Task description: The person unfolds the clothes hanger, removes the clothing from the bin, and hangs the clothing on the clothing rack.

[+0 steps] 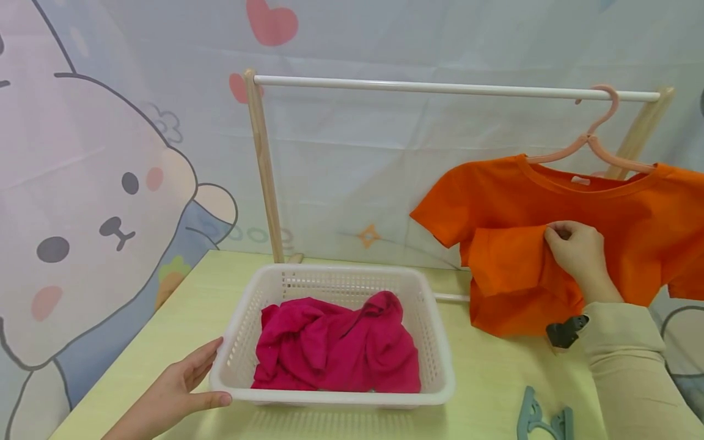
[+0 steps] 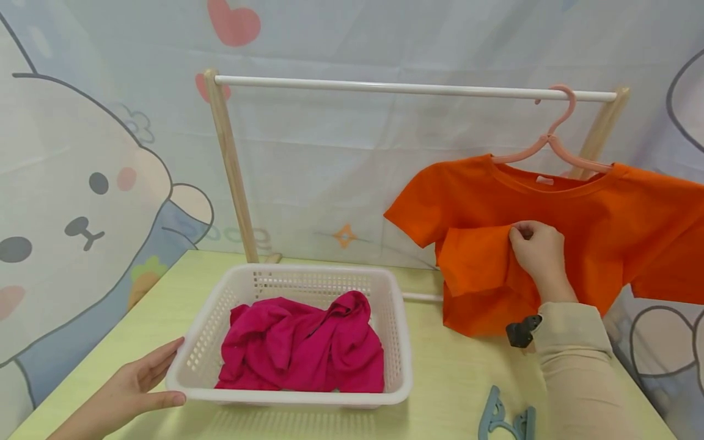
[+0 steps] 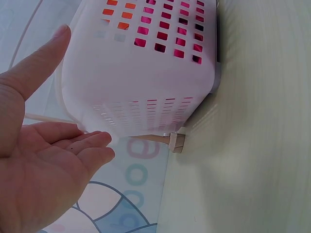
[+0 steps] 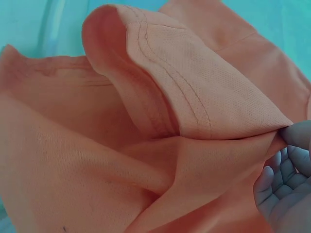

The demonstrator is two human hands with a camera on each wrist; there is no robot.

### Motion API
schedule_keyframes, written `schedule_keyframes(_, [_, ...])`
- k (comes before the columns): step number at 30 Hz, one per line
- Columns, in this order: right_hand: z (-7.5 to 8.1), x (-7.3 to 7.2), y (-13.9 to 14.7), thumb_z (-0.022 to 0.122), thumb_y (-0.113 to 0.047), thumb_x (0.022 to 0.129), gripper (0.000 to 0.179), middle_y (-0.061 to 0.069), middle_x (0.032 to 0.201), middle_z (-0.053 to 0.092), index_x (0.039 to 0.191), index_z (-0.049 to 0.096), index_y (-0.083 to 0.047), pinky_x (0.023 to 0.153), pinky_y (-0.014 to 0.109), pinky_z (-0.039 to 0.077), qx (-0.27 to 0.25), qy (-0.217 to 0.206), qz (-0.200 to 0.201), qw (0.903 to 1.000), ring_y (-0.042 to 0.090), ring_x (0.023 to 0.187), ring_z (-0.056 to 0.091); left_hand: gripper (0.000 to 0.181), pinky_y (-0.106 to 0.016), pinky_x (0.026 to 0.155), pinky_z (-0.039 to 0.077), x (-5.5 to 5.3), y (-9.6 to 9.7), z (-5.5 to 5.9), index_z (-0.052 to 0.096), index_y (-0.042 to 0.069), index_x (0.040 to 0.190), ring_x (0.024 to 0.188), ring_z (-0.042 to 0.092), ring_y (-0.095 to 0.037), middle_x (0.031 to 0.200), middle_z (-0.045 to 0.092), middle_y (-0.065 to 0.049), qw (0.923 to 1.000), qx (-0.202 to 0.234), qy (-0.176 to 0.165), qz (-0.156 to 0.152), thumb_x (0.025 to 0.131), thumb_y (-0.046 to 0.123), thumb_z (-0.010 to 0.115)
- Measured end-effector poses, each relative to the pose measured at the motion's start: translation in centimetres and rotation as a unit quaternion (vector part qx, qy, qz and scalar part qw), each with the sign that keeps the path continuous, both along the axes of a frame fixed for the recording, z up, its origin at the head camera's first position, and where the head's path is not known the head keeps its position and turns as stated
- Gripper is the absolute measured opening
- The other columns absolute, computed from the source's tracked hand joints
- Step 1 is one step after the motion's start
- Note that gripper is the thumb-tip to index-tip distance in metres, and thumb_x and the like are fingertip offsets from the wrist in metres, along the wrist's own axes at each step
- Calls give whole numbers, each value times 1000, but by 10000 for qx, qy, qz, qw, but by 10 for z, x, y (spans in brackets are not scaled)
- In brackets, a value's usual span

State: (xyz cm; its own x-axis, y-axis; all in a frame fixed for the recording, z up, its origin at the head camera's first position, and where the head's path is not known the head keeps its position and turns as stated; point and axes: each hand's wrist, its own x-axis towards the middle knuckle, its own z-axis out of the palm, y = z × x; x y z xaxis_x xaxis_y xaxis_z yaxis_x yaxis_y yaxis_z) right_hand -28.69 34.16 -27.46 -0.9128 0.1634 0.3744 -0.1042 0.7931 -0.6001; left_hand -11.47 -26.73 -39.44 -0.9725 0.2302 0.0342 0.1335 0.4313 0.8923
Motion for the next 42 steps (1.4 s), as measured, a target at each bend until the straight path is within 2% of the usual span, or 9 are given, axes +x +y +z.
schedule_keyframes(7, [-26, -2, 2, 46, -26, 99, 41, 27, 107, 61, 112, 62, 9, 69, 26, 43, -63, -73, 40, 9999, 36, 94, 54, 90, -8, 92, 40, 0, 0, -2, 23, -6, 149, 113, 31, 25, 151, 27, -29, 9999, 92, 56, -29, 81, 15, 78])
schedule_keyframes(15, [-57, -7, 4, 49, -25, 98, 40, 28, 109, 62, 111, 62, 10, 72, 35, 46, -201, -509, 30, 9985, 36, 93, 54, 90, -8, 92, 41, 0, 2, 0, 23, -8, 149, 113, 32, 24, 151, 27, -30, 9999, 118, 72, -48, 81, 14, 78])
schedule_keyframes(20, [-73, -10, 7, 50, -22, 97, 38, 29, 107, 62, 108, 62, 12, 72, 37, 47, -117, -578, 49, 9982, 38, 92, 55, 90, -9, 92, 42, -1, 3, -1, 23, -9, 148, 114, 32, 23, 150, 28, -31, 9999, 10, 132, -70, 81, 13, 78])
schedule_keyframes(24, [-82, -10, 7, 51, -20, 96, 36, 29, 105, 62, 107, 62, 12, 68, 33, 47, -85, -622, 61, 9980, 37, 90, 55, 89, -9, 92, 42, -1, 3, -2, 23, -10, 148, 114, 32, 23, 149, 28, -32, 9997, 35, 219, -89, 81, 11, 78])
schedule_keyframes(31, [-84, -7, 4, 51, -23, 97, 38, 28, 107, 61, 110, 61, 11, 70, 33, 47, -196, -922, 128, 9955, 36, 91, 54, 90, -9, 92, 42, 0, 2, -1, 23, -7, 149, 114, 33, 24, 151, 26, -30, 9999, 122, 38, 6, 81, 14, 78])
schedule_keyframes(37, [-76, -1, 1, 54, -25, 98, 40, 29, 114, 59, 114, 61, 11, 75, 39, 49, -134, -974, 356, 9945, 38, 95, 53, 90, -8, 92, 41, 0, 0, -1, 21, -5, 150, 113, 31, 26, 153, 24, -29, 9999, 155, -58, -13, 82, 15, 77])
schedule_keyframes(42, [-64, 12, -1, 53, -26, 99, 41, 30, 117, 59, 118, 61, 9, 79, 41, 51, -16, -889, 557, 9945, 39, 99, 54, 90, -9, 92, 41, 1, 0, 0, 21, -5, 150, 112, 31, 26, 153, 25, -28, 9999, 128, -73, 1, 82, 16, 77])
